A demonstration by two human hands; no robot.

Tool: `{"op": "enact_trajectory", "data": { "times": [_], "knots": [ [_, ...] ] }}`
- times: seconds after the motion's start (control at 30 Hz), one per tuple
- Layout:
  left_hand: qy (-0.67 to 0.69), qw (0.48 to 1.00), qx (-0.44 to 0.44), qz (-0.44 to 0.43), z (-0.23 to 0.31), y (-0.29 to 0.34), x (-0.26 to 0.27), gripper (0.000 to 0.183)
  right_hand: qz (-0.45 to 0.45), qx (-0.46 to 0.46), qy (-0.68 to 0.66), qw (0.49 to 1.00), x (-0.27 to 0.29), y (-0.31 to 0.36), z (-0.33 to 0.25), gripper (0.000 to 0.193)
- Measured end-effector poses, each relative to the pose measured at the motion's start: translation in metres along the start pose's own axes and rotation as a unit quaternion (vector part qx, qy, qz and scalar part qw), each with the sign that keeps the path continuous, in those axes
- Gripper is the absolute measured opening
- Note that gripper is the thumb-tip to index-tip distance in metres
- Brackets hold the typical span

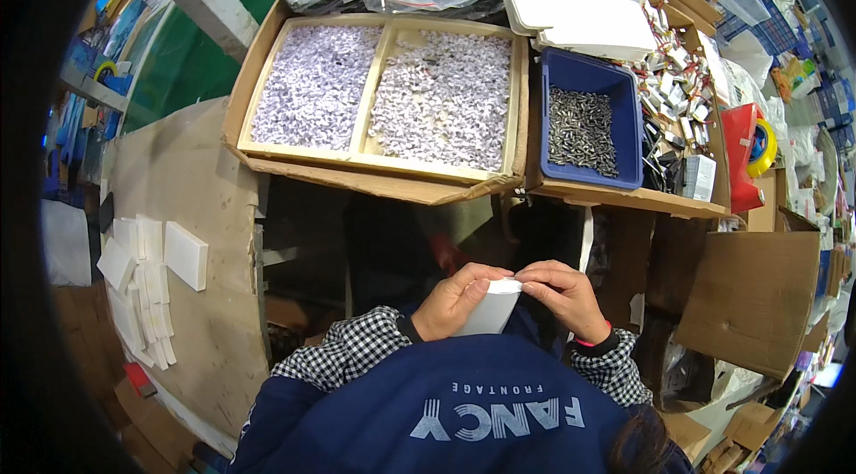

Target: The person assembles small electronic components into white rectangular boxes at a factory workstation. They pick up components and fasteners from trays, insert them into the boxes, and seal the boxes with tape. The process is repeated for multiple units.

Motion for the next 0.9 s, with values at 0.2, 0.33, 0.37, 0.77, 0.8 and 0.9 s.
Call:
{"op": "enact_trajectory", "data": {
  "times": [0.2, 0.33, 0.37, 0.77, 0.8, 0.9],
  "knots": [
    [-0.025, 0.999, -0.013, -0.016, 0.004, -0.005, -0.002, 0.035, 0.025, 0.005, 0.016, 1.0, -0.001, 0.002, -0.001, 0.013],
    [-0.059, 0.998, -0.007, 0.006, 0.004, -0.006, -0.004, 0.035, 0.05, 0.003, 0.027, 0.998, -0.006, 0.004, -0.002, 0.015],
    [-0.075, 0.997, -0.007, 0.016, 0.004, -0.006, -0.004, 0.035, 0.059, -0.003, 0.031, 0.998, -0.006, 0.004, -0.002, 0.015],
    [-0.214, 0.963, -0.013, 0.164, -0.004, 0.001, -0.007, 0.074, 0.115, 0.007, 0.021, 0.993, -0.016, 0.01, 0.001, 0.019],
    [-0.27, 0.948, -0.014, 0.166, -0.002, 0.004, -0.012, 0.08, 0.138, -0.005, 0.026, 0.99, -0.018, 0.011, 0.001, 0.019],
    [-0.33, 0.933, 0.016, 0.142, 0.002, 0.002, -0.021, 0.105, 0.186, -0.009, 0.04, 0.982, -0.023, 0.016, -0.004, 0.017]
  ]
}}
Point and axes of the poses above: each hand's wrist, its own y-axis away from the middle knuckle, its own x-axis out of the back of the hand, z = x × y, the point moved 2 cm from there along -y, towards the middle knuckle, and after that the axes turned 4 degrees about -x, right-handed, at the moved point
